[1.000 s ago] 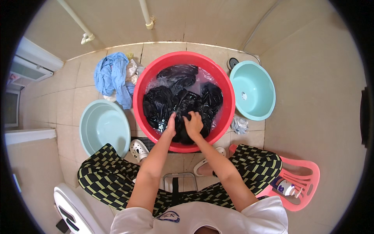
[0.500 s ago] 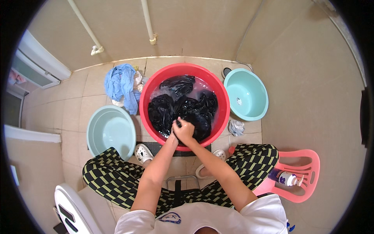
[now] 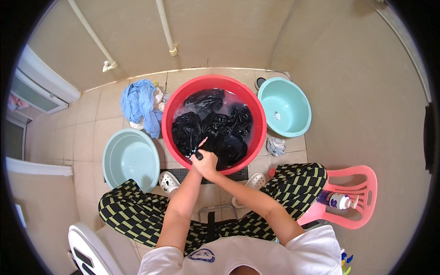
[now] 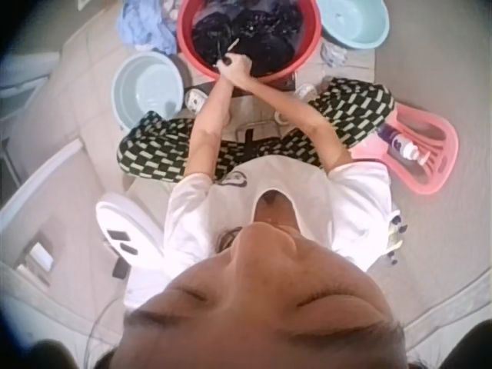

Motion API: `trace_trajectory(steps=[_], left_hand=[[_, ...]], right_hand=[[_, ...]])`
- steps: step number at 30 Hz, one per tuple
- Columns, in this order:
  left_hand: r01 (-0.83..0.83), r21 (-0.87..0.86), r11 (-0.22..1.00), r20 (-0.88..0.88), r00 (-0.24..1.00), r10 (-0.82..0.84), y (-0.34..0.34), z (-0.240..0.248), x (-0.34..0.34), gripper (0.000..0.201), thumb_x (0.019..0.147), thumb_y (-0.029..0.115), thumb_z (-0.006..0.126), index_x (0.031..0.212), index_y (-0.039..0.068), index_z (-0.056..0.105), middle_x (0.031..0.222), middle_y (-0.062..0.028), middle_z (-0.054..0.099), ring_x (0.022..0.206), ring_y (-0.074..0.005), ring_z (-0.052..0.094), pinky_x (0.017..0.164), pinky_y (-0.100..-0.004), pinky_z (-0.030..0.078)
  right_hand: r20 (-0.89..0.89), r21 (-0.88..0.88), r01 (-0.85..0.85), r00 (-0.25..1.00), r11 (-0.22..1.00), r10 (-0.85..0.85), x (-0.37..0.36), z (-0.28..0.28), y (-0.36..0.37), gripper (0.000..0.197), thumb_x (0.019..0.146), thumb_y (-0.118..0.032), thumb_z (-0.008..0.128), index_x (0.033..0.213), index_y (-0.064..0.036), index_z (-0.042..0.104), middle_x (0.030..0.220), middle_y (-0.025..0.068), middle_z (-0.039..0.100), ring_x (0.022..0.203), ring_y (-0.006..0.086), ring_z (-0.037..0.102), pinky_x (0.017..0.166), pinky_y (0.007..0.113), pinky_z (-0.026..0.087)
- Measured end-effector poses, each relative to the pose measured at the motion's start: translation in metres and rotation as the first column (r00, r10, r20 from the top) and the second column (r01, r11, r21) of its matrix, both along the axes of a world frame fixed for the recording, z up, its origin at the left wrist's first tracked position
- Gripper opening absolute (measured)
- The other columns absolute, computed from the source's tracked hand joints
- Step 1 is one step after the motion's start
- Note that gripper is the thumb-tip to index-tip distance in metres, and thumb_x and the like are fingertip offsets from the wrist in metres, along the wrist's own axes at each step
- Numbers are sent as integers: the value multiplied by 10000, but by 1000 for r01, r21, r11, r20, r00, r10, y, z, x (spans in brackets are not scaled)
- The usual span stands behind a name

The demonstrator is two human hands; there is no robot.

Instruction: The person washes clothes by hand in a basin of water, scrubbing and rinsing them before placing them into a separate bucket.

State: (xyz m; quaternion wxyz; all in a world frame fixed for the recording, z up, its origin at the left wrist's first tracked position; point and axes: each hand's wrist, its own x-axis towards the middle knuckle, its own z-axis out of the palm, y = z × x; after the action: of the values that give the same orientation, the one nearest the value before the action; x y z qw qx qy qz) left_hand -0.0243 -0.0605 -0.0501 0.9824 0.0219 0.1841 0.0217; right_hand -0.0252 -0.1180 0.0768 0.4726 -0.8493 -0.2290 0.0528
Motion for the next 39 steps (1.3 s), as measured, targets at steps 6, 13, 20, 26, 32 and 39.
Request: trace_trajectory(steps=[6,13,20,26,32,39], left_hand=[[53,32,998,-102,994,-50,6,7,6,355,915,342,384,1060,80,575,1046,-101,609,972,-219,579,869,-364,458],[87,168,982,-328,944,-28,-12,38,32,328,913,321,401,1023,81,596,994,-60,634,886,-209,609,823,-344,485],[334,597,730,-627,761,164,-4,8,37,626,833,444,557,1244,-12,437,1284,-157,464,1166,-285,456,981,-365,364],[702,589,-400,-636,708,307,-9,-34,33,489,754,176,644,1188,69,446,1155,-174,424,1095,-367,415,921,-418,395],[732,441,-519,-690,647,325,-7,-34,44,550,743,122,651,1226,76,390,1163,-170,409,1100,-377,414,874,-432,426],[761,340,-553,-800,543,256,6,-64,64,495,787,156,584,1243,66,411,1206,-225,491,1096,-353,506,874,-419,453]], right_hand=[[175,94,-20,985,995,3,9,-2,7,196,661,-221,628,608,-35,596,540,190,539,514,359,567,496,421,447],[184,-113,356,925,927,-333,99,-48,-14,265,721,-294,579,658,-40,619,632,221,593,592,391,591,579,464,476],[55,-392,187,982,901,-180,138,-91,-51,394,789,-367,572,980,-23,582,831,203,631,811,373,598,741,449,460],[41,-640,-128,979,758,200,120,-120,-61,614,766,-466,614,1269,-161,441,1187,134,452,1086,307,422,812,481,388],[-102,-689,-251,962,680,252,126,-143,-53,659,751,-428,644,1288,-139,396,1205,152,434,1084,334,431,823,507,400],[-120,-636,-277,957,720,263,136,-207,-53,598,784,-318,614,1286,-85,388,1275,204,406,1168,399,383,910,492,386]])
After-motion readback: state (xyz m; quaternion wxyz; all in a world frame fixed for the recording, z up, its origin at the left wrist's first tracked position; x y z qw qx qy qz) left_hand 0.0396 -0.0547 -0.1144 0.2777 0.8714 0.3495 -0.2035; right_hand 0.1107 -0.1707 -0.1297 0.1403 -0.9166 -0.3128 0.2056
